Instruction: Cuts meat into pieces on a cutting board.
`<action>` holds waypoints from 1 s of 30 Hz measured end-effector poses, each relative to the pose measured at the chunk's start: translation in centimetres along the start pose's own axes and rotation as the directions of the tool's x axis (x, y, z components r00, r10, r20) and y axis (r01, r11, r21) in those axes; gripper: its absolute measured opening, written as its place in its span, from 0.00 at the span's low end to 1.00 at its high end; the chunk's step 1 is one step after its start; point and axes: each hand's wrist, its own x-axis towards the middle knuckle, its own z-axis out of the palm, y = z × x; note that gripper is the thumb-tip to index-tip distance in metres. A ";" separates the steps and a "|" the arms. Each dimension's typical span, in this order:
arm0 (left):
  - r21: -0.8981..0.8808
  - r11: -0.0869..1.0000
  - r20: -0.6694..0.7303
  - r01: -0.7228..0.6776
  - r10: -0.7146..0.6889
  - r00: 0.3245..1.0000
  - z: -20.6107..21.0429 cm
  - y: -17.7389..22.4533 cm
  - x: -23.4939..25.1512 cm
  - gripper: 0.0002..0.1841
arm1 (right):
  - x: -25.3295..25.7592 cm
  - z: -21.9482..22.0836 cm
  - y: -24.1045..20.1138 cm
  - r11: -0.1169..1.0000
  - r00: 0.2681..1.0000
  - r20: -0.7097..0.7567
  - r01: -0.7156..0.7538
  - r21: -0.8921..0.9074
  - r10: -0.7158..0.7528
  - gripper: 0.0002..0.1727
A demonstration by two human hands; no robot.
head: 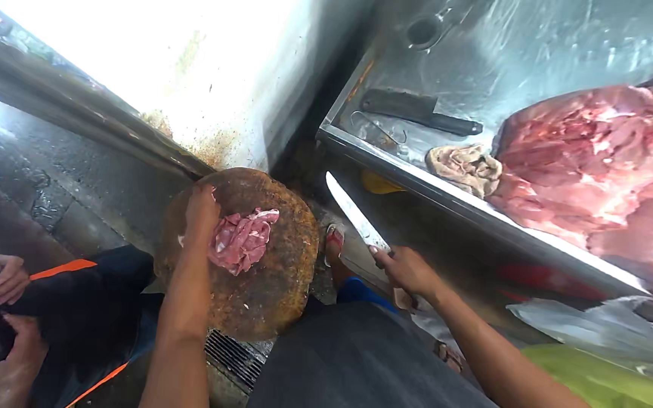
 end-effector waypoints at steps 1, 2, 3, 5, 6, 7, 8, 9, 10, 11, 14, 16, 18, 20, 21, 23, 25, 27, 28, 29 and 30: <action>0.031 0.999 0.020 -0.032 0.031 0.999 0.7 -0.7 1.0 0.21 | -0.2 -0.3 0.2 1.000 1.000 -0.026 -0.003 0.023 0.004 0.37; 0.017 0.998 0.014 -0.065 0.065 0.998 0.7 -1.2 1.6 0.17 | -0.5 -0.6 0.7 0.999 0.999 -0.053 -0.001 0.052 0.004 0.37; -0.041 0.996 0.000 -0.081 0.081 0.997 -0.2 -1.4 1.7 0.14 | -0.9 -0.7 1.3 0.996 0.997 -0.076 0.002 0.089 0.004 0.37; -0.263 0.961 -0.047 -0.081 0.071 0.996 -3.5 -1.1 0.7 0.14 | -2.0 -0.5 2.5 0.983 0.995 -0.096 -0.005 0.183 0.023 0.35; -0.383 0.915 -0.103 -0.124 0.092 0.990 -5.4 -0.5 -0.2 0.14 | -2.5 -0.1 3.0 0.972 0.994 -0.105 -0.017 0.236 0.043 0.33; -0.513 0.827 -0.181 -0.227 0.155 0.971 -7.2 0.6 -1.2 0.14 | -3.2 0.1 3.4 0.957 0.990 -0.117 -0.039 0.286 0.076 0.32; -0.624 0.682 -0.290 -0.381 0.251 0.924 -8.5 2.4 -1.9 0.12 | -3.8 0.2 3.9 0.940 0.984 -0.136 -0.066 0.335 0.117 0.32; -0.689 0.506 -0.386 -0.518 0.349 0.854 -9.7 4.6 -2.7 0.09 | -4.2 0.2 4.4 0.920 0.976 -0.152 -0.087 0.383 0.156 0.32; -0.706 0.335 -0.486 -0.624 0.411 0.771 -10.8 7.2 -3.5 0.08 | -4.4 0.3 4.8 0.901 0.971 -0.162 -0.095 0.424 0.178 0.32; -0.686 0.196 -0.582 -0.701 0.432 0.689 -11.7 10.1 -4.3 0.07 | -4.4 0.4 5.2 0.884 0.967 -0.175 -0.084 0.461 0.184 0.32; -0.602 -0.057 -0.757 -0.797 0.358 0.546 -13.2 19.1 -5.4 0.09 | -2.9 -1.5 5.2 0.875 0.958 -0.251 0.002 0.483 0.137 0.29; -0.602 -0.126 -0.776 -0.789 0.324 0.541 -12.3 24.8 -4.6 0.08 | -1.1 -4.6 4.6 0.913 0.941 -0.321 0.038 0.407 0.104 0.26; -0.616 -0.036 -0.746 -0.787 0.348 0.568 -9.0 30.0 -1.5 0.07 | 1.5 -8.6 4.1 0.949 0.927 -0.366 0.040 0.313 0.081 0.23; -0.636 0.286 -0.559 -0.717 0.470 0.684 -3.3 33.8 3.8 0.12 | 4.5 -12.9 3.4 0.957 0.920 -0.384 0.046 0.285 0.070 0.21; -0.595 0.490 -0.394 -0.637 0.513 0.762 -0.3 35.0 6.4 0.15 | 5.8 -14.8 3.1 0.955 0.918 -0.390 0.046 0.294 0.075 0.22; -0.442 0.728 -0.212 -0.524 0.483 0.850 3.8 36.3 9.0 0.18 | 9.0 -19.0 2.9 0.957 0.904 -0.423 0.063 0.284 0.066 0.27; -0.424 0.810 -0.168 -0.405 0.369 0.914 4.9 37.1 9.2 0.18 | 12.1 -23.1 2.8 0.963 0.883 -0.465 0.075 0.259 0.057 0.34; -0.385 0.867 -0.134 -0.315 0.286 0.949 5.7 36.4 7.4 0.19 | 14.9 -26.5 3.1 0.972 0.861 -0.506 0.074 0.225 0.052 0.39; -0.330 0.899 -0.116 -0.289 0.265 0.957 6.2 35.6 6.1 0.21 | 16.3 -28.2 2.9 0.977 0.845 -0.534 0.085 0.196 0.034 0.40; -0.239 0.934 -0.089 -0.266 0.252 0.964 7.0 34.6 4.3 0.23 | 17.7 -29.7 2.7 0.984 0.825 -0.565 0.098 0.149 0.003 0.39; -0.124 0.960 -0.068 -0.252 0.245 0.967 7.9 33.3 2.4 0.27 | 19.1 -31.1 2.3 0.990 0.809 -0.587 0.099 0.101 -0.021 0.38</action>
